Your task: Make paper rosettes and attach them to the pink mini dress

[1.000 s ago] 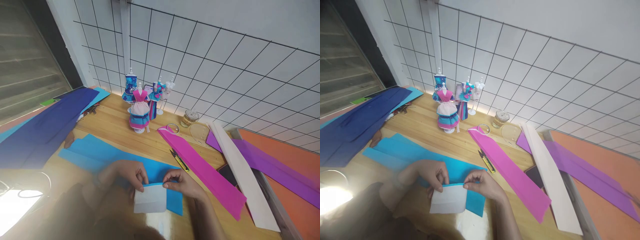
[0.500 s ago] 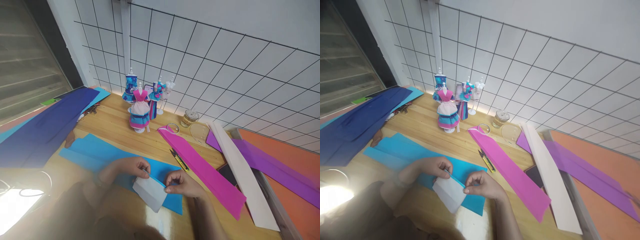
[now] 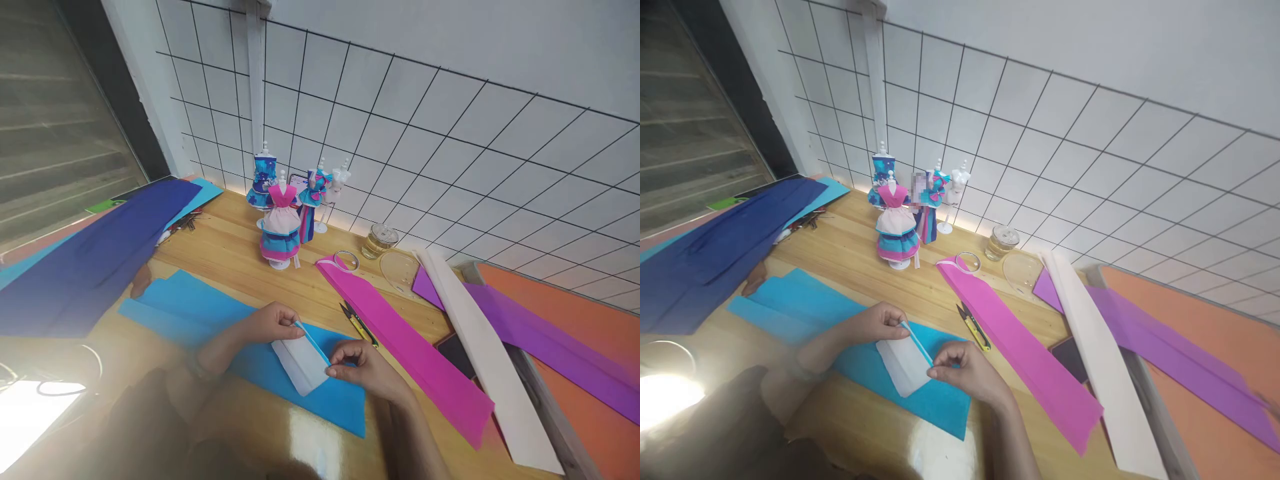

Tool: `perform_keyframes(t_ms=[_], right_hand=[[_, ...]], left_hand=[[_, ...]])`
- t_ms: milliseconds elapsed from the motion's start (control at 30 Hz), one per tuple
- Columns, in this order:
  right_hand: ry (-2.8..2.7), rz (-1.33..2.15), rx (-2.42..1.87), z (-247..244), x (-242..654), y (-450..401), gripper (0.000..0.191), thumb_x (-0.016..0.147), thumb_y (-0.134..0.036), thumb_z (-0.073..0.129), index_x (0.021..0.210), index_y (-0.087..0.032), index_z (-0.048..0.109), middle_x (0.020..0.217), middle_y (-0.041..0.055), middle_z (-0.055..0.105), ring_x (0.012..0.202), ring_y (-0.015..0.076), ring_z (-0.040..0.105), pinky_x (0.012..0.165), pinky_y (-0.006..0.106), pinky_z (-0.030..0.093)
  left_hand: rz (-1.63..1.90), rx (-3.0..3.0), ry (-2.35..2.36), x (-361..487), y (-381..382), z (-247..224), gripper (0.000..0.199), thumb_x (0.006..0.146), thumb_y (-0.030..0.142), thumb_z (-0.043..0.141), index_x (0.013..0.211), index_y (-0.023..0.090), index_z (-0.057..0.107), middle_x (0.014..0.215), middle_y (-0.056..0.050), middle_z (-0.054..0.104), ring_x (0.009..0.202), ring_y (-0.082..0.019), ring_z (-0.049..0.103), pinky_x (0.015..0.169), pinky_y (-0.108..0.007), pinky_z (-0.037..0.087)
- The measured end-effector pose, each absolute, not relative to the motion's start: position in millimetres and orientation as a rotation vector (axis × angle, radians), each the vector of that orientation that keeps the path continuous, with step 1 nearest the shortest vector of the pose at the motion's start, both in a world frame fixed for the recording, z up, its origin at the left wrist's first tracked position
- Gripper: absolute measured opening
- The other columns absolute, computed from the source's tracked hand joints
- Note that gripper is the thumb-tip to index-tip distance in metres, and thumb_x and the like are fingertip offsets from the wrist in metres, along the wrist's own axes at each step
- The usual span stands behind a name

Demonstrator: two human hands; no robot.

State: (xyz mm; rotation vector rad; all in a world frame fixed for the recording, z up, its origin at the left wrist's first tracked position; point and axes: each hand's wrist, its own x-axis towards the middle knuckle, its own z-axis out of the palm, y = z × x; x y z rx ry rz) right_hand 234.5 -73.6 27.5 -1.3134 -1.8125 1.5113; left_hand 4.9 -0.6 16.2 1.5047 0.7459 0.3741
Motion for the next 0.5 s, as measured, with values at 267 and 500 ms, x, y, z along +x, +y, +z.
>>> perform_keyframes(t_ms=[267, 500], right_hand=[[-1.833, 1.395, -1.384, 25.5, 231.6, -74.4, 0.026, 0.068, -0.041, 0.063, 0.063, -0.015, 0.061, 0.065, 0.0020, 0.057, 0.060, 0.0125, 0.049, 0.055, 0.023, 0.038], [-1.765, 1.398, -1.365, 27.2, 230.5, -73.8, 0.024, 0.067, -0.038, 0.064, 0.064, -0.015, 0.062, 0.065, 0.0016, 0.057, 0.061, 0.0125, 0.049, 0.055, 0.024, 0.038]], left_hand=[[0.434, 1.540, 0.760, 6.6, 0.1, 11.5, 0.036, 0.068, 0.046, 0.056, 0.064, 0.011, 0.056, 0.047, 0.007, 0.027, 0.045, -0.005, 0.023, 0.043, -0.019, 0.016], [0.518, 1.486, 0.764, 8.5, 1.3, 9.7, 0.032, 0.069, 0.042, 0.057, 0.064, 0.010, 0.055, 0.050, 0.006, 0.035, 0.049, -0.006, 0.031, 0.046, -0.019, 0.022]])
